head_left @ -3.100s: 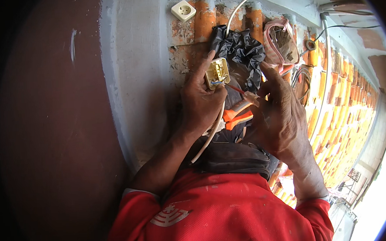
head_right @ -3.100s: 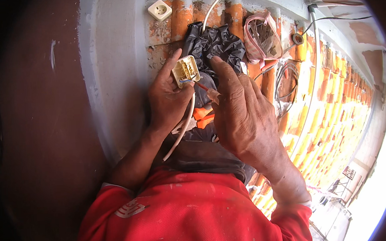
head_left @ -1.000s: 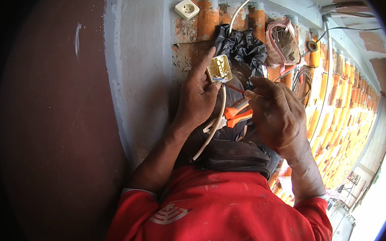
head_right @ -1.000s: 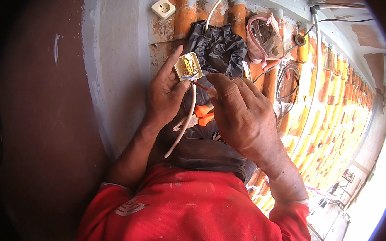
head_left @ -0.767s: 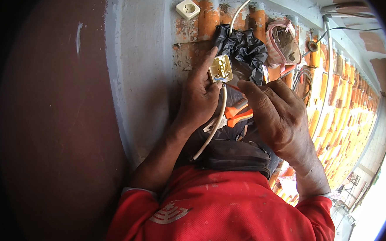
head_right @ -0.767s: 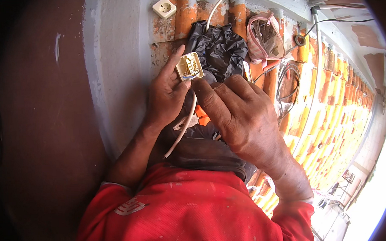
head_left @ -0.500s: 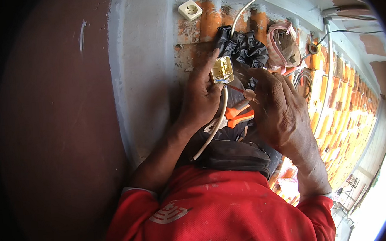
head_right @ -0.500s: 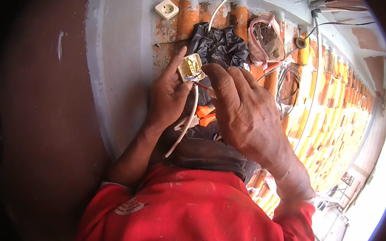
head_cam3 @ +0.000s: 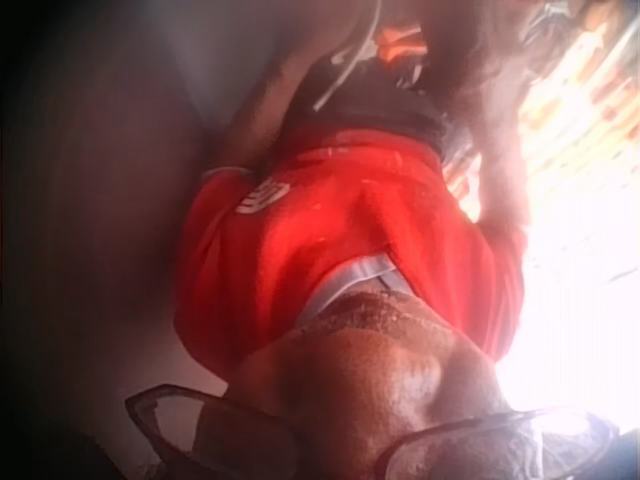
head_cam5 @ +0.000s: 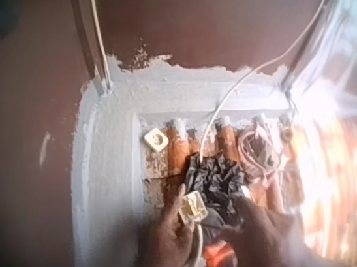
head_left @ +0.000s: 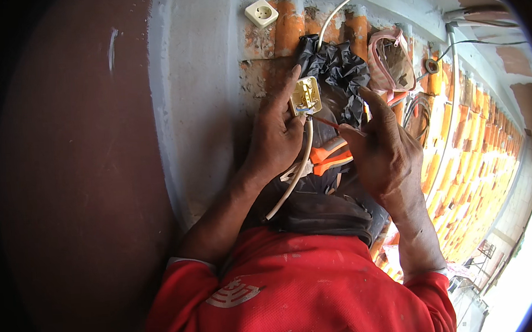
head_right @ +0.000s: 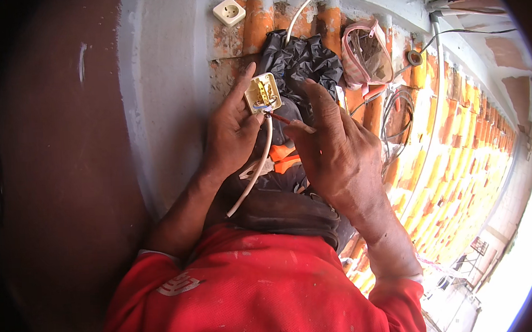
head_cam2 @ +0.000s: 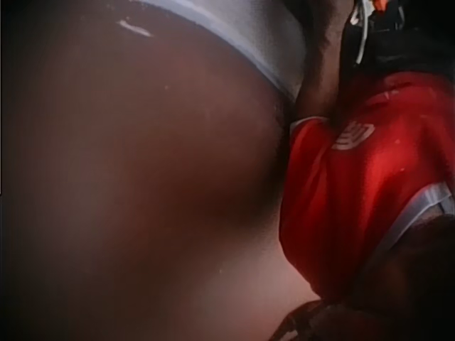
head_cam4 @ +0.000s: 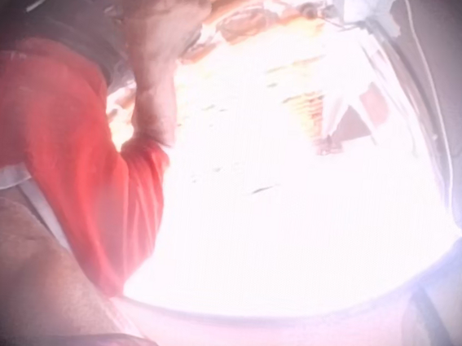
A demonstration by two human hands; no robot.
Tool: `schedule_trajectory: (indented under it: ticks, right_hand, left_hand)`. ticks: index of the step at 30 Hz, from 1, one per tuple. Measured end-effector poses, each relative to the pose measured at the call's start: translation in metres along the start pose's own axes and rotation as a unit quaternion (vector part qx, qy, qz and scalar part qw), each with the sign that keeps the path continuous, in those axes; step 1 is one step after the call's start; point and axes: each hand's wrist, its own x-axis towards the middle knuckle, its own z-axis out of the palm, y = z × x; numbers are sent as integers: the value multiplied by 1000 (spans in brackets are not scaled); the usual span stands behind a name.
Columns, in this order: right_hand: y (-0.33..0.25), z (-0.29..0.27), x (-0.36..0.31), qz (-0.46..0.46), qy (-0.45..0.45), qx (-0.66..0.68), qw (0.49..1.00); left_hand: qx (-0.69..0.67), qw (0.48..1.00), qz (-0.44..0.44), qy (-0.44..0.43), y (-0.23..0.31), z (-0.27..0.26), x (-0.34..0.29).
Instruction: The person connects wires to a wall socket, secures the connections with a screwdriver, and then strips and prepares additional wiring. The person works on a partially finished wall with exposed brick and conduit.
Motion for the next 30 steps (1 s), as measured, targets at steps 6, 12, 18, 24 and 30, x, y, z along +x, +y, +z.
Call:
schedule_trajectory:
  ticks: [6,12,18,24,30]
  right_hand:
    - [1,4,-7,0,7,9,1000]
    - [-4,5,-6,-4,67,31,997]
    - [15,7,-28,-26,-4,-9,1000]
    - [19,9,-32,-88,-44,-24,995]
    - [15,-1,-23,20,-123,85,989]
  left_hand:
    - [6,1000,-9,6,9,6,-4]
    - [82,995,56,25,12,9,-6]
    - [112,990,76,26,18,11,-5]
    - [134,987,83,22,21,13,-6]
    - [174,980,97,21,26,13,-6]
